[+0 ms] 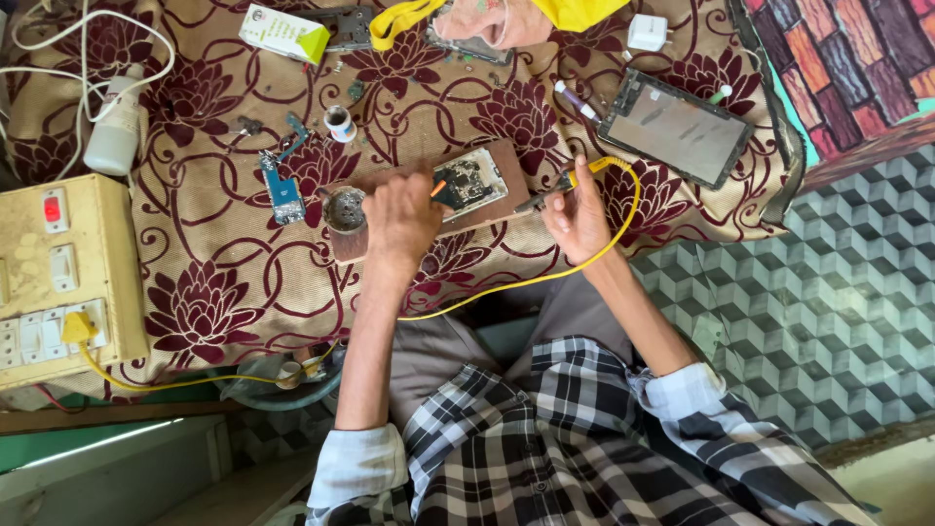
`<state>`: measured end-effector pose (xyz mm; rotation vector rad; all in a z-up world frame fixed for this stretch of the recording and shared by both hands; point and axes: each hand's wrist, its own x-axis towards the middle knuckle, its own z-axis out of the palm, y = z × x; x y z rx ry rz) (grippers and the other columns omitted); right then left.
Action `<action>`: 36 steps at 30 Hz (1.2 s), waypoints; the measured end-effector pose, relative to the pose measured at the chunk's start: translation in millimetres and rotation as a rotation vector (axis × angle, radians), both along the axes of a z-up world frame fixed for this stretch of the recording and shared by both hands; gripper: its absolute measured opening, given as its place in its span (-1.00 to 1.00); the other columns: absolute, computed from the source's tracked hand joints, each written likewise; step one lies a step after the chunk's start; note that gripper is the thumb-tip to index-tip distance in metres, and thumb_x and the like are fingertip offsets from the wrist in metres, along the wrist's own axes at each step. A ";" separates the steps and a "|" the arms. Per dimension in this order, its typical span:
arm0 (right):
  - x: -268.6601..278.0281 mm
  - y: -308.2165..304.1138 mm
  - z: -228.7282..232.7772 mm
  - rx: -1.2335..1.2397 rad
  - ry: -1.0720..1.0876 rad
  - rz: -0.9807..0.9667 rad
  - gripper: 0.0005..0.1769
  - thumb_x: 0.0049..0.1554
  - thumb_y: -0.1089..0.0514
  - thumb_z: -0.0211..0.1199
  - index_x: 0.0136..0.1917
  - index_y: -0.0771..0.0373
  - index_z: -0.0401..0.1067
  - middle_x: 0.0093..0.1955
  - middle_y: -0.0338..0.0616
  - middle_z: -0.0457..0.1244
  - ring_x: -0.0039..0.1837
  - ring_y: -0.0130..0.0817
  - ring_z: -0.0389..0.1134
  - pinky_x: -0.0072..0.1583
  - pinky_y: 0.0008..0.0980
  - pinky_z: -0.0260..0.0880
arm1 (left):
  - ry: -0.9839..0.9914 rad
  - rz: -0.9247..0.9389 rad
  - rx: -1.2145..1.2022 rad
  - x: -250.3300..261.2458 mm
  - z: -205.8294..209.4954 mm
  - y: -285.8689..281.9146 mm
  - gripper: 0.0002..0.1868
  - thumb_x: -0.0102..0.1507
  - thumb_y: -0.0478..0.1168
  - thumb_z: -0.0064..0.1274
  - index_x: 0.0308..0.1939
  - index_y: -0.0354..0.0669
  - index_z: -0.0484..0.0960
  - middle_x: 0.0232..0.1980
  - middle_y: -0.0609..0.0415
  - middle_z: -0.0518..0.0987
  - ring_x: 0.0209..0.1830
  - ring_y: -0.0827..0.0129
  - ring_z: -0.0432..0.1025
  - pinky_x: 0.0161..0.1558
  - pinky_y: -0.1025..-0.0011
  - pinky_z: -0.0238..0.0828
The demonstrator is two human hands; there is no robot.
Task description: The person uses a soldering iron and tweezers to apply solder to joints on a small circuit board. They repeatedly dip the soldering iron tip into a small container, likely for flux or cleaning, and continue soldering different points on the board.
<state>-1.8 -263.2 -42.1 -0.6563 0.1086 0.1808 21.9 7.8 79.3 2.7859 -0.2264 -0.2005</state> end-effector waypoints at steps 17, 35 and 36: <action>3.6 -7.4 2.9 0.005 0.106 -0.012 -0.52 0.19 -0.35 0.28 -0.20 0.02 0.25 -0.44 -0.33 0.18 -0.51 -0.54 0.10 -0.39 -0.52 0.05 | -0.439 -0.522 0.426 -5.5 -36.0 17.2 -0.89 0.23 -0.38 0.06 -0.35 -0.14 0.66 -0.50 0.01 0.62 -0.60 0.36 0.49 -0.53 0.30 0.43; 3.6 -4.5 15.5 -0.029 0.135 -0.065 -0.62 0.16 -0.36 0.22 -0.12 -0.10 0.25 -0.47 -0.34 0.15 -0.54 -0.52 0.07 -0.39 -0.47 0.10 | -0.846 -0.444 0.571 -30.9 -43.6 14.2 -0.96 0.30 -0.36 0.05 -0.18 -0.20 0.59 -0.60 0.18 0.44 -0.65 0.56 0.24 -0.45 0.53 0.28; 3.6 -4.3 15.4 -0.021 0.132 -0.053 -0.59 0.17 -0.36 0.22 -0.14 -0.06 0.25 -0.47 -0.33 0.15 -0.53 -0.51 0.08 -0.38 -0.46 0.11 | -0.865 -0.445 0.529 -31.2 -42.8 15.5 -0.96 0.31 -0.36 0.04 -0.18 -0.20 0.59 -0.62 0.19 0.45 -0.68 0.58 0.23 -0.48 0.54 0.25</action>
